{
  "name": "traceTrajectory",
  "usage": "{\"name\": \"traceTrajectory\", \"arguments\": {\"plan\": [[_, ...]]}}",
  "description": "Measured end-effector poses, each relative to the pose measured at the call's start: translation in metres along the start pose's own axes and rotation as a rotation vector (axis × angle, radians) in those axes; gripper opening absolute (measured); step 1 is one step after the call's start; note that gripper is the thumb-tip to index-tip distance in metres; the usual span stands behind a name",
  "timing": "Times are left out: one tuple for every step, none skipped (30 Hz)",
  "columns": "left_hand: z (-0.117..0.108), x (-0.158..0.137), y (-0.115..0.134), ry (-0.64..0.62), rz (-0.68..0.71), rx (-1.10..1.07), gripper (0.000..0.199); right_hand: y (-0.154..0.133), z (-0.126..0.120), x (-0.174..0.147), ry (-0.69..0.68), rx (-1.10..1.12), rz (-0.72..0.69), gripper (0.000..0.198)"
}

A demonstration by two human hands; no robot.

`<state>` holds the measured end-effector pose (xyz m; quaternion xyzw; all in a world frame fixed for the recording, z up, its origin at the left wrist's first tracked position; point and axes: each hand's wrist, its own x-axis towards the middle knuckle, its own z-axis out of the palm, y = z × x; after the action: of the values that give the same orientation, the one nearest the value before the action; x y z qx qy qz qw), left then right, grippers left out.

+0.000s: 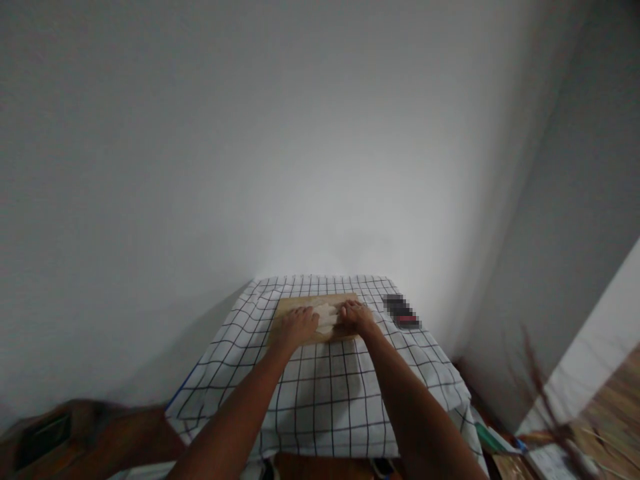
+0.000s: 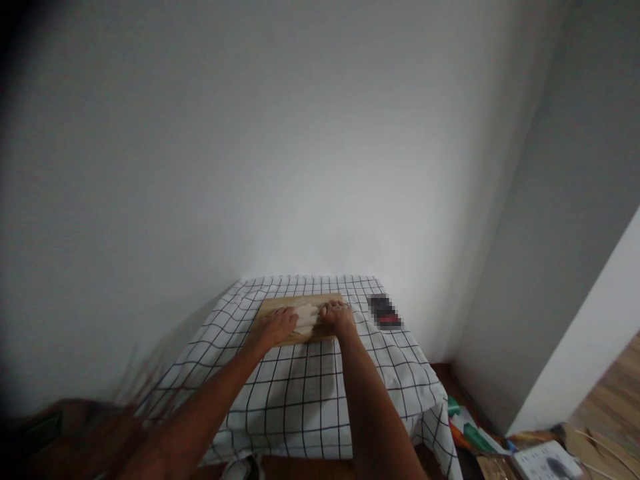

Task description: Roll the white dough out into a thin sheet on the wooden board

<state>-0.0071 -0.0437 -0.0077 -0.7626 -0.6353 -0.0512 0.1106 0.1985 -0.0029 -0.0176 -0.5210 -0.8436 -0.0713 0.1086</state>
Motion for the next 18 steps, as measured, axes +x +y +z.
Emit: {"name": "traceTrajectory", "arguments": {"plan": [[-0.001,-0.002,0.001,-0.002,-0.029,-0.011,0.037,-0.001,-0.001,-0.003,0.008,-0.007,-0.013,0.031],[-0.001,-0.005,0.002,-0.002,-0.052,-0.026,0.038,-0.001,-0.001,-0.006,0.015,-0.014,-0.033,0.029],[-0.002,-0.009,0.003,0.0,-0.064,-0.042,0.039,-0.001,-0.002,-0.009,0.022,-0.018,-0.057,0.028],[-0.004,-0.013,0.003,0.003,-0.059,-0.056,0.039,-0.001,-0.002,-0.012,0.029,-0.021,-0.077,0.028],[-0.005,-0.018,0.003,0.007,-0.041,-0.067,0.039,-0.001,-0.002,-0.015,0.037,-0.024,-0.09,0.029],[-0.005,-0.023,0.002,0.012,-0.019,-0.073,0.039,-0.001,-0.002,-0.018,0.045,-0.025,-0.099,0.029],[-0.006,-0.027,0.001,0.023,0.002,-0.073,0.04,-0.001,-0.001,-0.02,0.053,-0.025,-0.101,0.03],[-0.006,-0.032,0.0,0.03,0.025,-0.068,0.041,-0.001,0.0,-0.022,0.063,-0.025,-0.101,0.031],[-0.006,-0.035,-0.001,0.03,0.045,-0.062,0.042,-0.002,0.001,-0.023,0.074,-0.025,-0.099,0.032],[-0.005,-0.038,-0.001,0.027,0.057,-0.054,0.044,-0.002,0.001,-0.025,0.084,-0.024,-0.099,0.033],[-0.005,-0.04,-0.002,0.022,0.058,-0.047,0.047,-0.003,0.002,-0.025,0.095,-0.024,-0.103,0.035],[-0.004,-0.041,-0.002,0.016,0.051,-0.041,0.048,-0.003,0.002,-0.026,0.105,-0.025,-0.109,0.035],[-0.004,-0.041,-0.002,0.011,0.043,-0.035,0.049,-0.004,0.002,-0.026,0.113,-0.026,-0.117,0.036],[-0.005,-0.041,-0.002,0.009,0.033,-0.03,0.049,-0.005,0.001,-0.026,0.119,-0.029,-0.124,0.036],[-0.006,-0.04,-0.002,0.014,0.027,-0.025,0.047,-0.005,0.001,-0.025,0.125,-0.034,-0.13,0.036],[-0.007,-0.039,-0.002,0.02,0.031,-0.021,0.045,-0.006,0.0,-0.025,0.127,-0.036,-0.132,0.035],[-0.008,-0.037,-0.002,0.028,0.037,-0.017,0.043,-0.006,-0.001,-0.024,0.127,-0.034,-0.131,0.036],[-0.009,-0.035,-0.002,0.038,0.04,-0.014,0.042,-0.006,-0.002,-0.023,0.123,-0.025,-0.127,0.038]]}}
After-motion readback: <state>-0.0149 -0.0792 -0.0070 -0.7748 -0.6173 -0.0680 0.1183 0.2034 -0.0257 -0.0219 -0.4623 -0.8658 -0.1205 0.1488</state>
